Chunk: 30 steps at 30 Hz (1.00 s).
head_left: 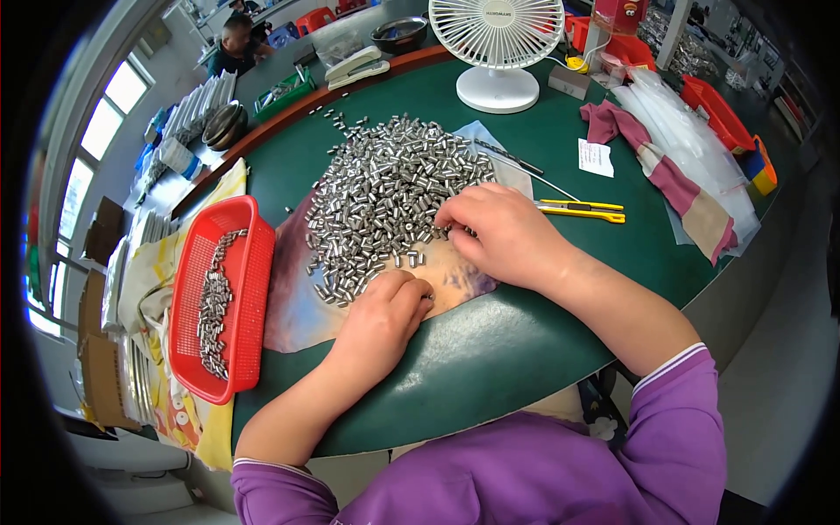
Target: The person slides small cylindrical metal sleeves onto a metal wire by hand.
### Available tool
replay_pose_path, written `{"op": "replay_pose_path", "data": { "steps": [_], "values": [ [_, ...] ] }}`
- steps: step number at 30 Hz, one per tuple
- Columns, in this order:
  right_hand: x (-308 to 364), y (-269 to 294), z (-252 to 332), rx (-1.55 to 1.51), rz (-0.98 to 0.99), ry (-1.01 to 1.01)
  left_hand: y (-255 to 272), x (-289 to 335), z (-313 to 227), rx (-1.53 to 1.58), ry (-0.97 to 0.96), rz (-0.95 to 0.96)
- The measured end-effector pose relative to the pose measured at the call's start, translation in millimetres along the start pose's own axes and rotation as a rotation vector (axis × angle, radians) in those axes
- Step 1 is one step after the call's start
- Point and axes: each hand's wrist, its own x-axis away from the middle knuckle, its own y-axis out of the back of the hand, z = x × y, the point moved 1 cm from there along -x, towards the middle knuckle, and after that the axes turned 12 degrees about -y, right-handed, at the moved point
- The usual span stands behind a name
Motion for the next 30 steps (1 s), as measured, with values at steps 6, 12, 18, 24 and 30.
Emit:
{"op": "replay_pose_path", "data": {
  "steps": [6,12,18,24,30],
  "values": [
    [-19.2,33.7,-38.8,0.197,-0.249,-0.197,7.5,13.2,19.7,0.589,0.466,-0.198],
    [-19.6,46.1,-80.2,0.309,-0.136,-0.548,15.0,7.1,28.6,1.589,0.651,-0.414],
    [-22.0,43.6,-85.7,0.297,-0.061,-0.681,16.1,6.2,32.8,1.843,0.594,-0.412],
    [-19.9,38.3,-87.3,0.370,-0.196,-0.538,17.5,9.8,38.0,1.965,0.478,-0.362],
    [-27.7,50.9,-40.4,-0.048,-0.373,-0.296,17.6,7.9,45.2,2.018,0.470,-0.418]
  ]
}}
